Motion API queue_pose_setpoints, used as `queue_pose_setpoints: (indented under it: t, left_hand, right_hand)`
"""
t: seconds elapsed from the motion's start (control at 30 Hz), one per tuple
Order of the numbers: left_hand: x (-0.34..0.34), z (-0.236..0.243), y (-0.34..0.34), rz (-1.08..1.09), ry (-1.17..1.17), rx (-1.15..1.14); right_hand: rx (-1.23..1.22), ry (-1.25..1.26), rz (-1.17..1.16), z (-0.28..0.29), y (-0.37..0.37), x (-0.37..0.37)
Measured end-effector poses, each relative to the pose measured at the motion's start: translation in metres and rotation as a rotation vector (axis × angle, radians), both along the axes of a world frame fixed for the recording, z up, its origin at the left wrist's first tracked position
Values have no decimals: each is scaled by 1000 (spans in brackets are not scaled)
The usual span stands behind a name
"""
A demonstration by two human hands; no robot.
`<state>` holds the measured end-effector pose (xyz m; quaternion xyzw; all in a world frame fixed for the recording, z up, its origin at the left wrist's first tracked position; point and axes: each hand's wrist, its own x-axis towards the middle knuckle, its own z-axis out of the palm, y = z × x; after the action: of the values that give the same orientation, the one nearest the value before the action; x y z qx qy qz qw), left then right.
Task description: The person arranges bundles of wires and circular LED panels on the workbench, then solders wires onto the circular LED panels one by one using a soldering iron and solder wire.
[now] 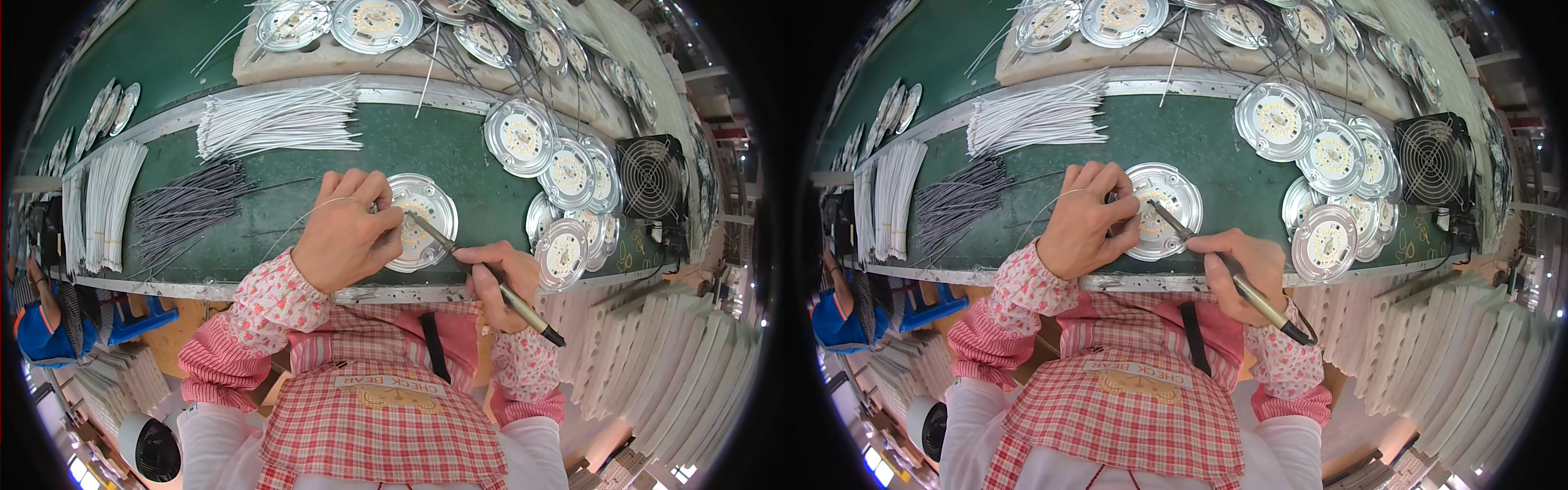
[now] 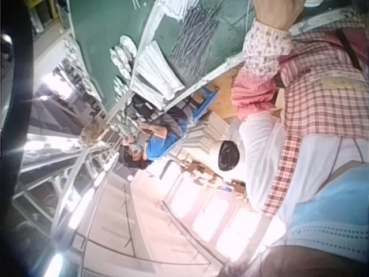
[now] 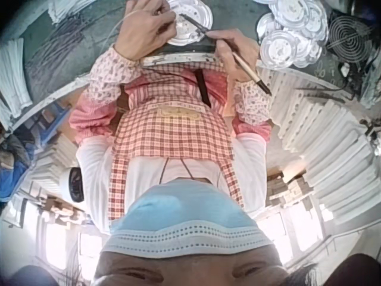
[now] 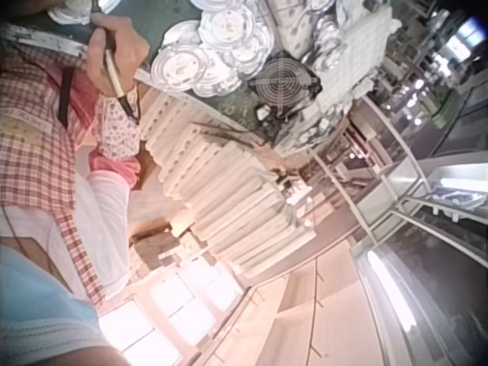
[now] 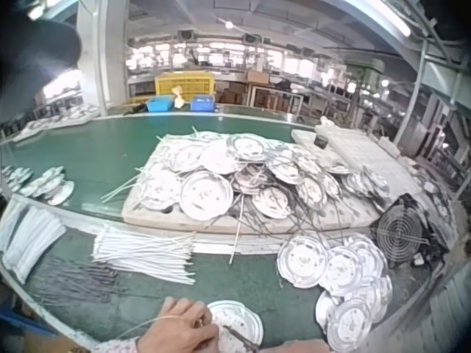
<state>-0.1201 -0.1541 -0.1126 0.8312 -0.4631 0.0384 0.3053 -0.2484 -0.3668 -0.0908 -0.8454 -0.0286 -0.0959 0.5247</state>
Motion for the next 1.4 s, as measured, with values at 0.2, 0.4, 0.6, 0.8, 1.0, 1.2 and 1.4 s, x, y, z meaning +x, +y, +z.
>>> queue_pose_setpoints:
  t: [0.2,0.4,0.6,0.8,1.0,1.2,1.4]
  left_hand:
    - [0,-1,-2,-4,-13,16]
    - [2,-3,-6,1,-30,36]
    - [-8,-10,-2,81,-46,-29]
    - [-15,-10,17,-10,-193,26]
    - [-15,-3,16,-33,-265,107]
    - [34,5,20,140,-63,-46]
    - [75,-5,35,187,-40,-51]
  right_hand:
    - [300,230,-121,4,4,-2]
    - [455,291,-164,-1,-3,5]
    - [457,253,-146,-11,-3,-2]
    - [424,257,-163,-9,4,-9]
    - [-317,-54,4,-11,13,16]
    - [-523,-54,-43,-20,29,2]
    - [-664,-154,-142,-33,28,-49]
